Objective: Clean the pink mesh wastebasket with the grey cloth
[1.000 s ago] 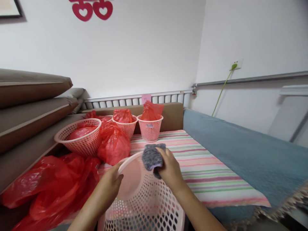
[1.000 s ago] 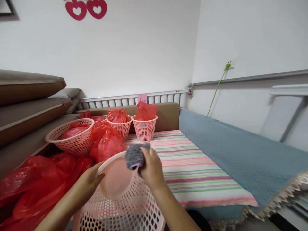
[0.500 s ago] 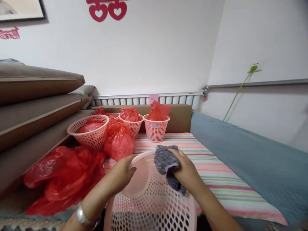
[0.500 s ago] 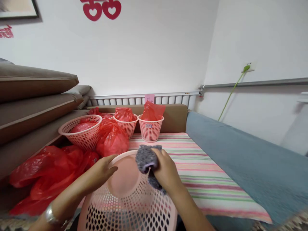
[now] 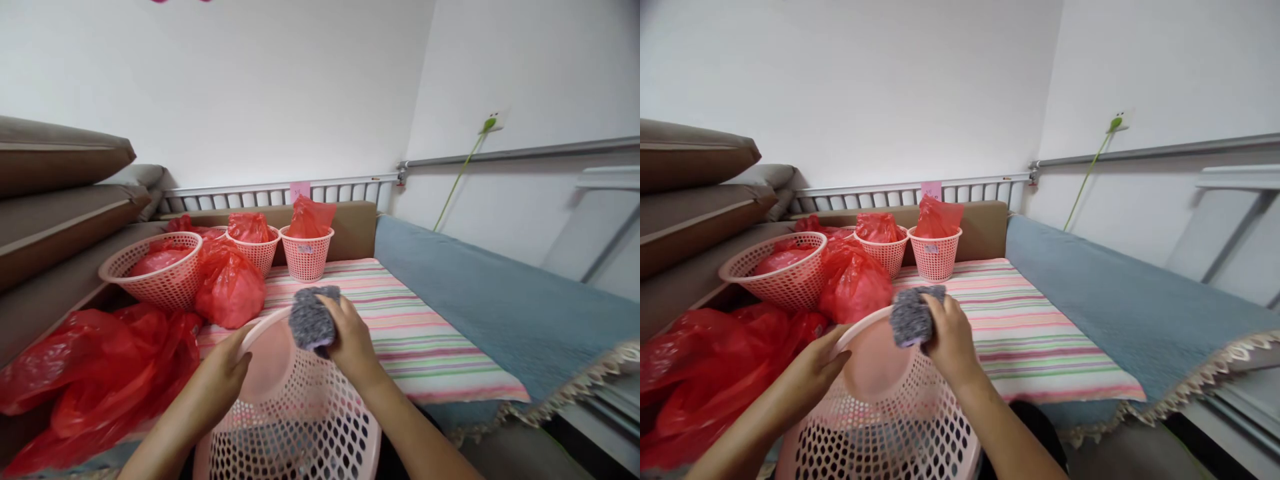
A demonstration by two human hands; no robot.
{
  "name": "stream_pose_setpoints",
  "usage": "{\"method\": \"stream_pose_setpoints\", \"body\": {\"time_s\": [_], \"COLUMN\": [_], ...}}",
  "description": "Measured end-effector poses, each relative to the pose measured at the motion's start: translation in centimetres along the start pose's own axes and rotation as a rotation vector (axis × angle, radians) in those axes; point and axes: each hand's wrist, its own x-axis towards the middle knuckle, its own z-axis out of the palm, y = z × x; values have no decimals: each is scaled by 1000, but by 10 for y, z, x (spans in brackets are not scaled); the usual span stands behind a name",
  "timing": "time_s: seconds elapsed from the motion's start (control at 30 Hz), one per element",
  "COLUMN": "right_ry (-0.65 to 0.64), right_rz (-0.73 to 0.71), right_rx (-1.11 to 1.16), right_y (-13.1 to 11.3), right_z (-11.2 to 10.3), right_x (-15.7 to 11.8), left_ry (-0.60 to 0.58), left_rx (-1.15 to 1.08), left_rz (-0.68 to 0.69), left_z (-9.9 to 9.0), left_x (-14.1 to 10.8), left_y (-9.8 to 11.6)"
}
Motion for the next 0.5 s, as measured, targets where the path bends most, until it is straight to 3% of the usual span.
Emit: {"method": "stream_pose_setpoints", "body": {"time_s": [0.17,0.3,0.4,0.5], "right_ry": [125,138,149,128], "right_rz": [356,576,558,455], "right_rx": [172,290,272,193], "right_y": [69,93,96,95], "right_z": [11,20,18,5], "right_x": [-58,-100,-101,-79], "left_ry": [72,86,132,146], "left_rx": [-58,-95,-111,-120], "left_rz": [-53,-83,-110,-102], "left_z": [6,11,8,0], "left_x": [-11,-16,-23,-34], "left_y": [-12,-16,-18,-11]}}
